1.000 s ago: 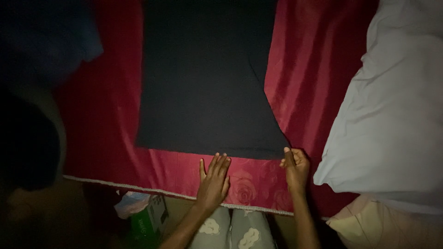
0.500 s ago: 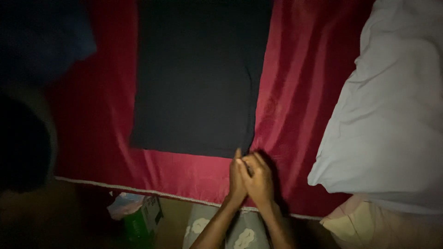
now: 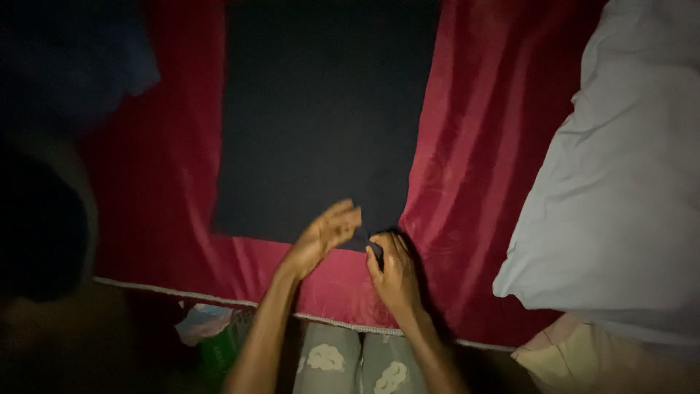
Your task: Folding a black t-shirt on a bed.
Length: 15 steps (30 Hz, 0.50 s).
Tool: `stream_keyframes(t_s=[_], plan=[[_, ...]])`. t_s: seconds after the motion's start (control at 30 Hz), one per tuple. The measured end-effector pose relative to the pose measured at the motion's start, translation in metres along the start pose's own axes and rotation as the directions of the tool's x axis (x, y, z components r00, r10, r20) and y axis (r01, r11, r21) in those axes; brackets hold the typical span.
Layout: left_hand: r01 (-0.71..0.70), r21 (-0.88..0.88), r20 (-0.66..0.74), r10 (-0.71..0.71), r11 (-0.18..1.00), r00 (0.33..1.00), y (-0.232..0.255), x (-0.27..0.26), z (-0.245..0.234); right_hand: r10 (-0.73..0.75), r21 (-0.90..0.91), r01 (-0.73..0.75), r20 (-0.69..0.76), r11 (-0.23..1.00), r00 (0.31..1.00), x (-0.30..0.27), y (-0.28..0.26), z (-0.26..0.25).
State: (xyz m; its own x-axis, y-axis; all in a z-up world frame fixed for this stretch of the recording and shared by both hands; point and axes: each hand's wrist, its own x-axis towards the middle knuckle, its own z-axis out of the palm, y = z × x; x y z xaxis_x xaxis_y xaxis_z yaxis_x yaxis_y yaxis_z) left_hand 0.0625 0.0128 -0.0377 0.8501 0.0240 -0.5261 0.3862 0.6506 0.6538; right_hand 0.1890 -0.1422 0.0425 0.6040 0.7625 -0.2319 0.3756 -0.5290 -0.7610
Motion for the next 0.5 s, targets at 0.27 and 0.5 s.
stream_keyframes(t_s=[0.27, 0.5], plan=[[-0.154, -0.272, -0.431, 0.022, 0.950, 0.902, 0.038, 0.137, -0.032, 0.053, 0.037, -0.053, -0.008, 0.998, 0.999, -0.003, -0.016, 0.006], [0.004, 0.164, -0.593, 0.095, 0.986, 0.800, 0.113, 0.222, -0.038, 0.090, 0.070, -0.092, 0.033, 0.993, 0.995, -0.008, -0.016, 0.018]])
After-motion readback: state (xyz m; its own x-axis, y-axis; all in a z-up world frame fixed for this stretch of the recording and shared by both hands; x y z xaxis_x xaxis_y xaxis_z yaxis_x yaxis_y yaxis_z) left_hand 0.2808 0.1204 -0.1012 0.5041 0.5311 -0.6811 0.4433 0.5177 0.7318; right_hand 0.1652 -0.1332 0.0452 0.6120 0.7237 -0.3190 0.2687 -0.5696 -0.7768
